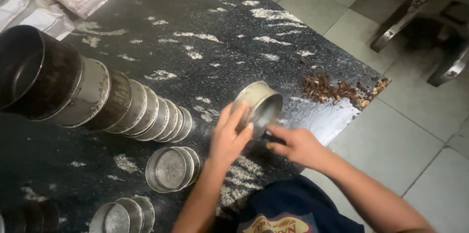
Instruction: Scraping and cleaning residues from circular metal baking molds using a knife.
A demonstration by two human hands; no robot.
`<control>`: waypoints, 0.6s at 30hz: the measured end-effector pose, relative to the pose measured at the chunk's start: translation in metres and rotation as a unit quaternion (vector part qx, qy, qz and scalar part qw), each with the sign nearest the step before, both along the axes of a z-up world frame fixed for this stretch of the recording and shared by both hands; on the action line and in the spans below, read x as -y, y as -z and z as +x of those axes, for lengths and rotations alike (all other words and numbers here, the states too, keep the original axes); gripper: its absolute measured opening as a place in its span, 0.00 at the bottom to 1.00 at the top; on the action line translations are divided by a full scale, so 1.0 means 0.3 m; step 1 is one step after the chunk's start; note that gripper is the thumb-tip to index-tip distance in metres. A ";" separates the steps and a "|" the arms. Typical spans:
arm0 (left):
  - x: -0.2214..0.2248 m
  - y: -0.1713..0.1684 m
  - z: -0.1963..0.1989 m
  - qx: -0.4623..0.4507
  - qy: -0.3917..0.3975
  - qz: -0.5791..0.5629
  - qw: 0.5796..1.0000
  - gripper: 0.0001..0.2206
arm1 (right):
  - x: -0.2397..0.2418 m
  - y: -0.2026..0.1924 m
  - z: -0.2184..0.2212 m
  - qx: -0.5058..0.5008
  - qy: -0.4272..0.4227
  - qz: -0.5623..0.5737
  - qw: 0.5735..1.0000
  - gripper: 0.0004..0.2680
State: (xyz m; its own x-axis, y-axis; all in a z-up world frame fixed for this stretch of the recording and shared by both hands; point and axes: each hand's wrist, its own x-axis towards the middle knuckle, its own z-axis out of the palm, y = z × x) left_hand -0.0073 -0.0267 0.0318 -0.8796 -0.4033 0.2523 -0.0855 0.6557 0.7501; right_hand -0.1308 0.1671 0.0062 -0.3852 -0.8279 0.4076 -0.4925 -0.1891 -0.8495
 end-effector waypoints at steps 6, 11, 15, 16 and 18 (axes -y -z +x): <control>-0.009 0.051 0.013 -0.031 0.005 0.008 0.999 0.23 | -0.031 0.066 -0.028 -0.404 0.022 0.347 0.846 0.20; -0.022 0.036 0.025 -0.023 -0.023 0.029 0.999 0.24 | -0.043 0.046 -0.078 -0.342 0.100 0.401 0.844 0.16; -0.014 0.001 0.022 -0.049 -0.047 0.040 0.997 0.25 | -0.063 0.206 -0.033 0.045 0.149 0.222 0.963 0.13; -0.007 0.014 0.024 -0.049 -0.046 0.037 0.997 0.25 | -0.070 0.290 -0.002 0.046 0.149 0.220 0.963 0.13; 0.006 0.042 0.010 -0.067 -0.068 0.040 0.995 0.27 | -0.098 0.459 0.069 0.357 0.055 0.240 0.901 0.14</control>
State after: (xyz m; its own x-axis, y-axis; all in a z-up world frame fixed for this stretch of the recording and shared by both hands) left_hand -0.0043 -0.0285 0.0191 -0.7758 -0.5399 0.3265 -0.0652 0.5834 0.8096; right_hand -0.1103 0.1964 -0.1314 -0.4984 -0.7830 -0.3722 0.2186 0.3019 -0.9279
